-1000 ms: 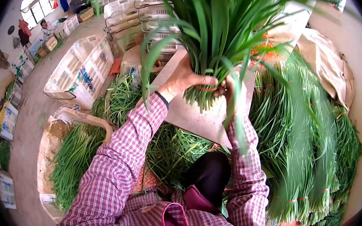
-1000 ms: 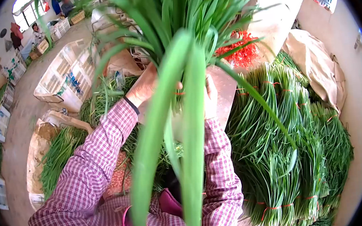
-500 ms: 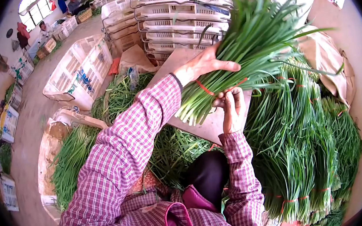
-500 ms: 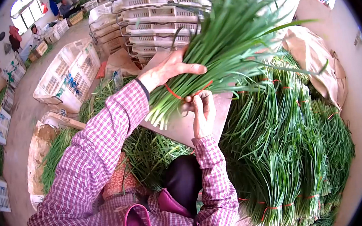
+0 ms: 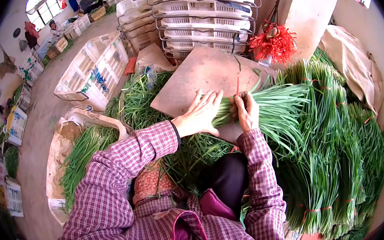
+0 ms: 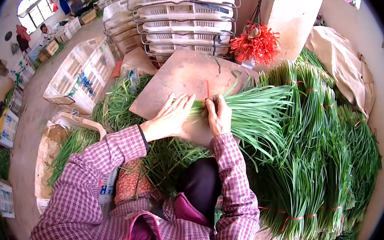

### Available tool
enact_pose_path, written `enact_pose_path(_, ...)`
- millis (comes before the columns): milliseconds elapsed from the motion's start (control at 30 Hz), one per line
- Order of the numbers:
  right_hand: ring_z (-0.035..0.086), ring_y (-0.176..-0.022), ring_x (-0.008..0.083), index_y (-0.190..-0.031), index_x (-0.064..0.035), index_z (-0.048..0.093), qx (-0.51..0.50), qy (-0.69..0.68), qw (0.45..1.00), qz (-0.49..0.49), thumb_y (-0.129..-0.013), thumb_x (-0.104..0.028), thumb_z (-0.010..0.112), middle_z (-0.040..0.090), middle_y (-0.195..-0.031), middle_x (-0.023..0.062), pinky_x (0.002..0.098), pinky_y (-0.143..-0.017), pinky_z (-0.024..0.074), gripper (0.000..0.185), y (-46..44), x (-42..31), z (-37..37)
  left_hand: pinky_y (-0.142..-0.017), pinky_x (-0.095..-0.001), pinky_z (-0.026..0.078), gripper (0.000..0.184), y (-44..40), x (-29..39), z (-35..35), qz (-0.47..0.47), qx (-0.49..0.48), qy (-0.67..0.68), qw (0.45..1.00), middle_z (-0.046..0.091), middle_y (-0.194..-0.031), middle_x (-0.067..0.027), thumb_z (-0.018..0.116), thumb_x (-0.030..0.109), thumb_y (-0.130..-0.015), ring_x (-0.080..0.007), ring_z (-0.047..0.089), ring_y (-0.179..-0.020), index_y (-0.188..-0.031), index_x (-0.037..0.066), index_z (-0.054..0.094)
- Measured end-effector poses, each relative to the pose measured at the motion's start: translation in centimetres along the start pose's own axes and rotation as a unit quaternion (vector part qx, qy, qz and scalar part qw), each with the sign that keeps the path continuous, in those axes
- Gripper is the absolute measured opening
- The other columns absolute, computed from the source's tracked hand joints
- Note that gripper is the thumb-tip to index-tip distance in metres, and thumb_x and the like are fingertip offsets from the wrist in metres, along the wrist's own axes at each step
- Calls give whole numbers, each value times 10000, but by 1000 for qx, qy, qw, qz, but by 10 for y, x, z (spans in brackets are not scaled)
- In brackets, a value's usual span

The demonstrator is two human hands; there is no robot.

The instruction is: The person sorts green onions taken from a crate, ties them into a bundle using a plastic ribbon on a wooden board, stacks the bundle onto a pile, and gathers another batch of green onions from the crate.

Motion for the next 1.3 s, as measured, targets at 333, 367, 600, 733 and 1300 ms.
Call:
enact_pose_path(333,507,-622,76,-903,-5,547,-54,17,998,33,-934,-100,548,618,-768,45,225,-585,428,100,-24,-18,8,-1120,-491,225,1010,-23,-42,-12,45,-171,83,981,505,-1261,-177,795,349,-594,-308,465,-1223,-1404,5,297)
enact_pose_path(367,482,-597,70,-891,-11,541,-63,-3,996,67,-937,-117,553,606,-752,37,224,-567,412,116,-28,-1,9,-1133,-497,196,1065,-23,-49,-3,22,-211,91,973,493,-1293,-182,803,370,-602,-306,438,-1263,-1436,6,249)
enact_pose_path(600,460,-561,44,-889,-48,548,-61,-19,993,95,-941,-169,552,608,-763,15,180,-488,340,132,-44,21,6,-1139,-552,135,1109,-44,-17,-33,57,-185,-46,980,383,-1402,-224,767,477,-637,-331,308,-1364,-1420,-72,206)
enact_pose_path(733,464,-547,52,-880,-60,545,-27,-68,991,112,-939,-162,554,614,-778,23,187,-469,344,118,-48,36,-2,-1109,-540,233,574,-44,-10,19,8,-127,-136,982,469,-1289,-203,518,176,-855,-315,447,-1245,-1344,-71,344)
enact_pose_path(1300,617,-781,99,-939,-82,544,-24,-105,994,-20,-944,-219,551,663,-872,30,246,-607,457,138,-63,23,30,-1008,-437,350,950,-58,1,19,-37,-64,-63,995,541,-1126,-165,877,399,-431,-326,498,-1105,-1194,-19,497)
Point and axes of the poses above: each hand's wrist, its own y-axis away from the middle knuckle, its own z-axis out of the palm, x = y × z, the point moved 7 cm from there along -y, towards the middle knuckle
